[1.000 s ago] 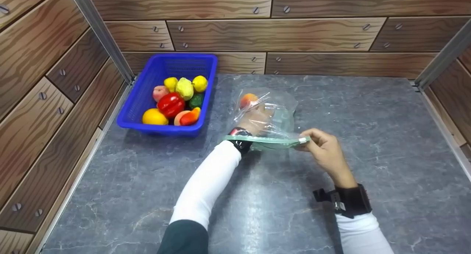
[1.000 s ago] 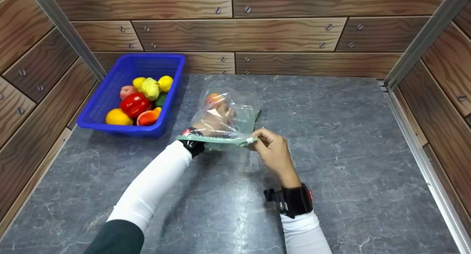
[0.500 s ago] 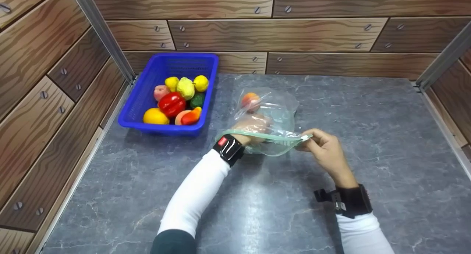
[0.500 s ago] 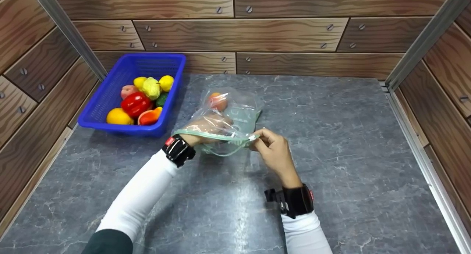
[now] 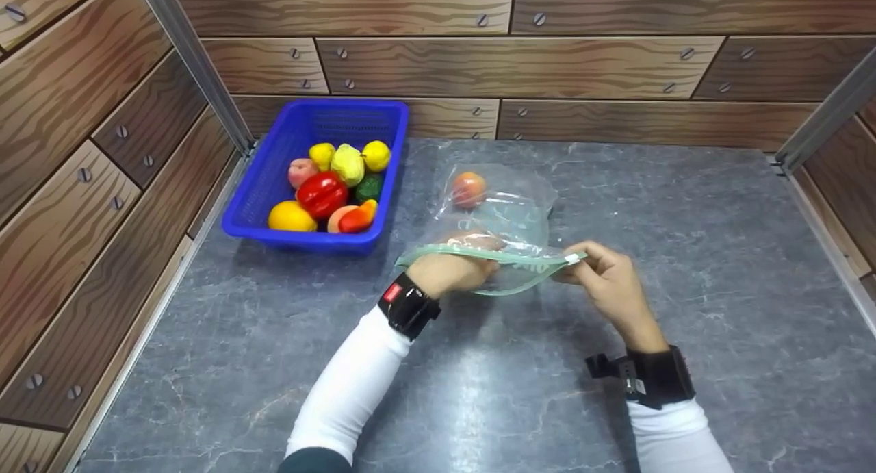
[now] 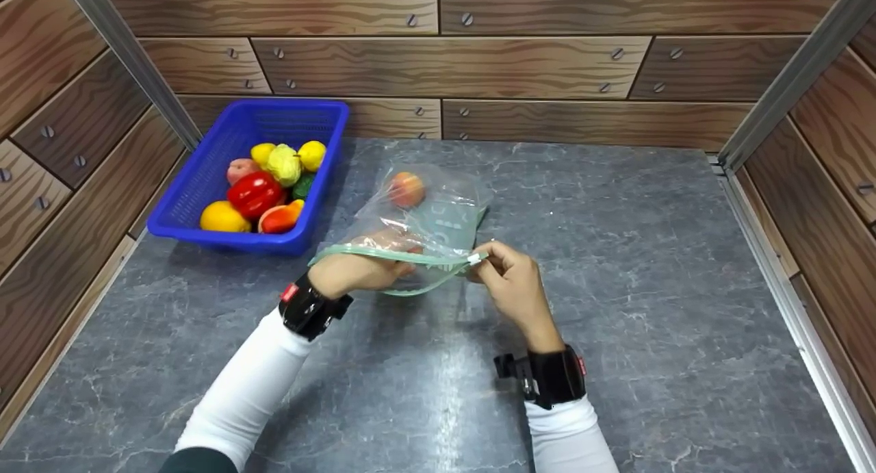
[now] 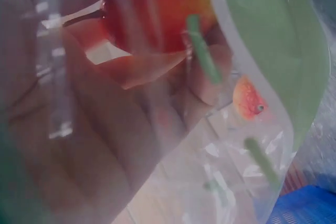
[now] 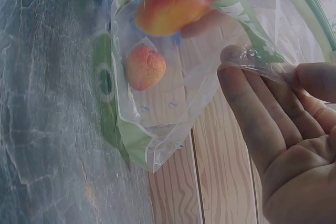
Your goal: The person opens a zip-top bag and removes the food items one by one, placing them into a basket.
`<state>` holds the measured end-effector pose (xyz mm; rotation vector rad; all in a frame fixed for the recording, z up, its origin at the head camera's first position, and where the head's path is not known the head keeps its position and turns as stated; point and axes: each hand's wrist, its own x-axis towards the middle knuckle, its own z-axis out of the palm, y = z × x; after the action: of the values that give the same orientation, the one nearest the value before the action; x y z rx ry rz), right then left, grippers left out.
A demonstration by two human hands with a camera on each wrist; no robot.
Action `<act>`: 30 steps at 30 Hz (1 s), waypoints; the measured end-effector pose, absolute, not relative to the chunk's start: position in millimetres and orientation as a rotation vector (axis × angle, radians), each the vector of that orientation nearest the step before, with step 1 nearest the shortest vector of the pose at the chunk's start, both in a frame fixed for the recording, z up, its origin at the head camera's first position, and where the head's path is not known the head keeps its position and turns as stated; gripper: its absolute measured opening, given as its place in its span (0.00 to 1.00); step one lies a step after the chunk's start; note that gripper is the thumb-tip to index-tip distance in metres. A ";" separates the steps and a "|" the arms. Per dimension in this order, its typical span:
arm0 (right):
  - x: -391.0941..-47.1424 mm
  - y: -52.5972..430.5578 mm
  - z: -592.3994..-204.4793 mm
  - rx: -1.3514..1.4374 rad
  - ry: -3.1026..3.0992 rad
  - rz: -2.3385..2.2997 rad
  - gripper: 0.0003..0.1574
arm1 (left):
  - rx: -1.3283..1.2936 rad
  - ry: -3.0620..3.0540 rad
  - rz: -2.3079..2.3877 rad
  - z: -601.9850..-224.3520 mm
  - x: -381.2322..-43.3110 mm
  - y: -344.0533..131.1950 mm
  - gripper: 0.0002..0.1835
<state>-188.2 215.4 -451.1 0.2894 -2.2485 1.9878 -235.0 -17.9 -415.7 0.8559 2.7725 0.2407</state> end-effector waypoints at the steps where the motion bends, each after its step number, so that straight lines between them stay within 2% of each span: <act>1: -188.4 215.5 -451.5 0.290 -2.252 1.986 0.09 | 0.863 2.777 0.254 -415.6 -231.5 -20.1 0.16; 6: -189.1 216.3 -452.1 0.286 -2.262 1.989 0.09 | 0.936 2.836 0.397 -414.5 -214.1 -33.2 0.16; 11: -188.8 217.1 -452.1 0.279 -2.256 1.996 0.09 | 0.962 2.815 0.580 -411.4 -203.3 -42.6 0.06; 16: -188.4 216.4 -453.4 0.289 -2.252 1.995 0.08 | 0.877 2.735 0.676 -412.9 -199.4 -48.9 0.13; 22: -188.0 215.4 -453.8 0.277 -2.262 1.998 0.08 | 0.818 2.721 0.730 -414.3 -193.5 -53.1 0.09; 26: -188.3 216.3 -453.0 0.269 -2.268 1.995 0.09 | 0.866 2.739 0.746 -410.1 -188.8 -54.5 0.06; 30: -189.4 216.8 -452.1 0.262 -2.264 1.989 0.09 | 1.010 2.764 0.721 -402.4 -183.8 -58.6 0.08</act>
<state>-189.4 216.8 -452.1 0.2617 -2.2644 1.9888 -183.8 -58.6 -402.4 1.0103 2.7645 0.7211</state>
